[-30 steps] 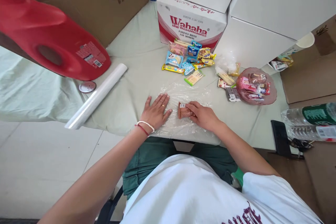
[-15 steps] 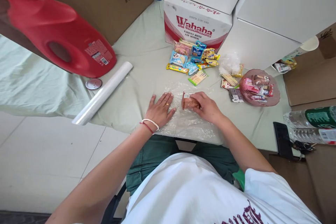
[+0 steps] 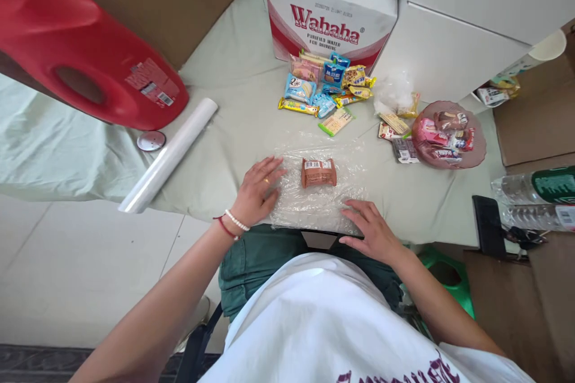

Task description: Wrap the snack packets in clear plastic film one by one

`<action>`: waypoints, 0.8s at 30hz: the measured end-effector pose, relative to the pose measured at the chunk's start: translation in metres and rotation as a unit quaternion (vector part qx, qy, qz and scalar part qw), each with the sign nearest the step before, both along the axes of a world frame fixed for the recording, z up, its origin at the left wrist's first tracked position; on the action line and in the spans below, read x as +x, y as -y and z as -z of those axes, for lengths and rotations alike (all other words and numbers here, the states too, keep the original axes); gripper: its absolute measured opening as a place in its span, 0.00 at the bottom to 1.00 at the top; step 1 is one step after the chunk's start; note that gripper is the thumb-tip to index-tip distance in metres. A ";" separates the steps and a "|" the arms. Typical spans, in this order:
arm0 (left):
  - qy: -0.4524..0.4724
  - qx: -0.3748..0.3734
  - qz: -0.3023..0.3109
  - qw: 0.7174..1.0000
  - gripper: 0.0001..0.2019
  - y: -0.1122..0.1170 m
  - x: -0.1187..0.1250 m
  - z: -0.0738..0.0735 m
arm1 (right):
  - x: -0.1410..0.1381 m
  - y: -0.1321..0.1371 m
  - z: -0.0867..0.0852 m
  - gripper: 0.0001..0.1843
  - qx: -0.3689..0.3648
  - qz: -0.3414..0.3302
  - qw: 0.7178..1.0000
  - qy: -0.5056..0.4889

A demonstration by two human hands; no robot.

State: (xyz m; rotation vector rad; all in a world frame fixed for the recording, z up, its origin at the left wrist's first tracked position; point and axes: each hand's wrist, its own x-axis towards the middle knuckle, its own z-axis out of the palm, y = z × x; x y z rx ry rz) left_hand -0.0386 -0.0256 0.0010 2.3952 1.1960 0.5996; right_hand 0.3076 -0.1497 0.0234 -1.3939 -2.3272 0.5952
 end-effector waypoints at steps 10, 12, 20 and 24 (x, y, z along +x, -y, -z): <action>-0.068 -0.047 0.094 0.992 0.19 0.039 -0.027 0.003 | 0.006 -0.019 -0.003 0.16 -0.077 0.030 0.994 -0.078; -0.023 -0.054 0.052 0.997 0.18 0.028 -0.021 0.002 | 0.012 -0.039 -0.015 0.17 -0.110 0.044 0.989 -0.093; -0.031 -0.011 -0.181 0.983 0.19 -0.048 0.015 0.007 | 0.022 -0.140 -0.032 0.18 -0.142 0.151 0.977 0.051; -0.020 0.038 -0.266 0.963 0.15 -0.064 0.011 0.004 | 0.006 -0.166 -0.044 0.20 -0.031 0.177 0.958 0.224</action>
